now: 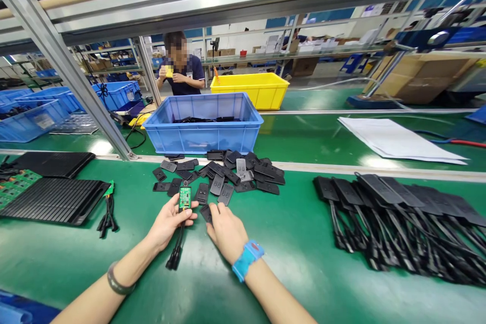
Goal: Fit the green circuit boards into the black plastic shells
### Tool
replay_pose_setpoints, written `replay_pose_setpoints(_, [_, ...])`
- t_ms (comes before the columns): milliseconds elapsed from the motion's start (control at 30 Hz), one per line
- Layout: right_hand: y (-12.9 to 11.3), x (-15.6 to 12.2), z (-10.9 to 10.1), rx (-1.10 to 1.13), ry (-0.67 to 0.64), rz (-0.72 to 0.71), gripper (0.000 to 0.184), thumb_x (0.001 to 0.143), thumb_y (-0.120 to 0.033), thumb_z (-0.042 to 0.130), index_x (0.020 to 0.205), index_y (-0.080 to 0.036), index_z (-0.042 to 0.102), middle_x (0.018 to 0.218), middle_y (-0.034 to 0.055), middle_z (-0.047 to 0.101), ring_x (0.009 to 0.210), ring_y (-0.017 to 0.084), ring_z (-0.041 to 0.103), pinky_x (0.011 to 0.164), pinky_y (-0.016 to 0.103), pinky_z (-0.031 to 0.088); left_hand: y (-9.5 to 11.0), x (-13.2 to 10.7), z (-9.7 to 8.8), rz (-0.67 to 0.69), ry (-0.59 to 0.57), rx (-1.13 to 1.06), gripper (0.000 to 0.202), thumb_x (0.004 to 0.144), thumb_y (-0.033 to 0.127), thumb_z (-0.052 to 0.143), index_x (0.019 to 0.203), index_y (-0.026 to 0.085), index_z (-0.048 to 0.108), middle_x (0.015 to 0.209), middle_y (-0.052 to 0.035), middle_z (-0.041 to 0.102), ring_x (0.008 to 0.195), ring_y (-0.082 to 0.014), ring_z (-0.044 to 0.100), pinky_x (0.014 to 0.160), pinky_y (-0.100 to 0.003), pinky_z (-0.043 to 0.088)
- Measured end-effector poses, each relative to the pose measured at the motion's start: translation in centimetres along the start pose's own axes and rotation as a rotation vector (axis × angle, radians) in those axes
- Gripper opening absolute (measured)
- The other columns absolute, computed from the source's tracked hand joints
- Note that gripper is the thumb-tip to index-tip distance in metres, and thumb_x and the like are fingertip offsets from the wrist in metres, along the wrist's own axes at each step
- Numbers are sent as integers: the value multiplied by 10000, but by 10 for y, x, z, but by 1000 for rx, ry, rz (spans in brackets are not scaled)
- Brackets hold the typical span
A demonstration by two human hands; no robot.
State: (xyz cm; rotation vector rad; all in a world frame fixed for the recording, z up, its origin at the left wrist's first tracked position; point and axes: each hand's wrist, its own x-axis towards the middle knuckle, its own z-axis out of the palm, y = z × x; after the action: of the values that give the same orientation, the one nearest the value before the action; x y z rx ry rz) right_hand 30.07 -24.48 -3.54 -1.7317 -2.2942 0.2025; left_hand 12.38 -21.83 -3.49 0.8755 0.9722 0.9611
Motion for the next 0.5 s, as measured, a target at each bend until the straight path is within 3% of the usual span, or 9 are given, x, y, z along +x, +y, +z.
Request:
replay_pose_setpoints(100, [7,-1,0,179,100,-10,393,841,-109,414,1216,-130,529,978,120,652,909,246,638,782,363,523,0,0,1,1,-20,19,541,668,271,808,1117,130,541,1120,-152,673,745,-135,683,665,-230,548])
replay_pose_setpoints(200, [8,0,-5,525,226,63,430,886,-181,382,1304,-175,479,923,73,652,791,199,660,708,318,541,0,0,2,0,-41,18,570,655,266,819,1136,128,545,1102,-147,677,749,-140,682,680,-244,549])
replay_pose_setpoints(300, [1,0,-8,964,207,164,428,903,-318,436,1321,-226,451,898,28,590,642,140,651,587,265,543,-2,-2,3,-32,-128,20,593,630,232,835,1140,126,551,1041,-135,695,762,-157,686,685,-256,545])
replay_pose_setpoints(367, [-5,0,-9,1184,165,172,500,888,-356,483,1367,-257,381,946,20,562,634,117,648,603,260,550,-4,-4,4,-57,-213,23,586,617,214,843,1124,117,564,976,-126,708,766,-167,686,690,-263,542])
replay_pose_setpoints(433, [-9,-1,-8,1258,148,148,561,871,-345,513,1397,-275,332,951,11,556,650,107,631,635,260,542,-6,-5,6,-69,-276,14,604,605,200,850,1132,118,567,952,-119,712,778,-174,687,703,-269,540])
replay_pose_setpoints(500, [-10,-1,-8,1204,167,143,520,861,-325,516,1360,-260,387,877,-6,562,653,109,597,616,242,510,-8,-7,7,-75,-297,1,641,590,190,858,1154,130,559,968,-112,710,781,-176,690,708,-269,537])
